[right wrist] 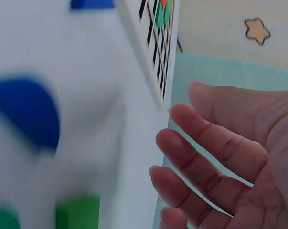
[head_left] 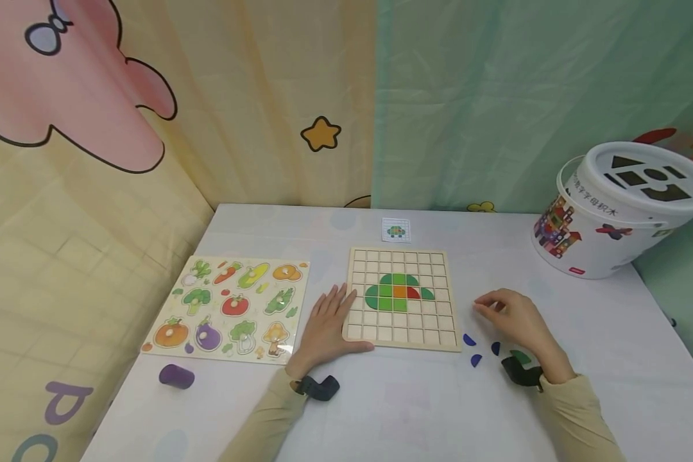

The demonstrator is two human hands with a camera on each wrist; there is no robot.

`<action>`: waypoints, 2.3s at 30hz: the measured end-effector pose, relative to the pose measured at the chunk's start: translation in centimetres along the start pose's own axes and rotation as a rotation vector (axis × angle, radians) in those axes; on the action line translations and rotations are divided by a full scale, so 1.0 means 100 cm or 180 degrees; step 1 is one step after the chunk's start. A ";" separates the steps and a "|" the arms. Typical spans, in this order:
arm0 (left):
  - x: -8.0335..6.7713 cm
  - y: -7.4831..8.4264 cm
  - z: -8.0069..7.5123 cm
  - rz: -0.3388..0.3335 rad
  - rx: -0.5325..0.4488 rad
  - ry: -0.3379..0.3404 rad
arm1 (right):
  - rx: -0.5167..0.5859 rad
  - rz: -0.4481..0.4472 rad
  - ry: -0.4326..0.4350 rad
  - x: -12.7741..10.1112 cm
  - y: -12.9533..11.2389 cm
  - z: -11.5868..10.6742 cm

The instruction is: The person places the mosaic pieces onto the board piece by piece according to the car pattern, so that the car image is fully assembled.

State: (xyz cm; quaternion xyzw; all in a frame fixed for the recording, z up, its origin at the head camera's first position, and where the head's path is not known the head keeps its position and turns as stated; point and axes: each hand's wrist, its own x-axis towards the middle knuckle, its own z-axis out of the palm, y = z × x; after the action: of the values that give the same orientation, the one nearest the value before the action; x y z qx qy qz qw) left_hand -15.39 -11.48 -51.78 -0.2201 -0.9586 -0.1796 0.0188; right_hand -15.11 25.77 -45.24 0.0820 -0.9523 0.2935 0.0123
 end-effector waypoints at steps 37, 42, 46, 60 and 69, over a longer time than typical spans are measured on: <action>0.000 0.000 0.000 0.0021 -0.0007 0.0003 | -0.0121 0.0408 -0.0574 -0.025 0.044 -0.024; 0.000 0.000 -0.001 0.0062 -0.0001 0.0053 | -0.0100 0.0394 -0.0543 -0.024 0.044 -0.023; 0.001 0.000 -0.001 0.0053 0.0010 0.0013 | -0.0116 0.0434 -0.0534 -0.025 0.044 -0.023; 0.001 0.000 -0.003 0.0025 0.0009 0.0004 | -0.0159 0.0334 -0.0479 -0.028 0.049 -0.023; 0.001 0.000 -0.001 0.0016 0.0012 -0.0005 | -0.0096 0.0307 -0.0508 -0.020 0.044 -0.020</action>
State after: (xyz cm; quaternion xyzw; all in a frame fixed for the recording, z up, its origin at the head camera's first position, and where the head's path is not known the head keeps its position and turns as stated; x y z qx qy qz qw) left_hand -15.46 -11.47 -51.70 -0.2226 -0.9584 -0.1776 0.0190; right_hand -13.89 30.75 -46.21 0.0591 -0.9574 0.2719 -0.0766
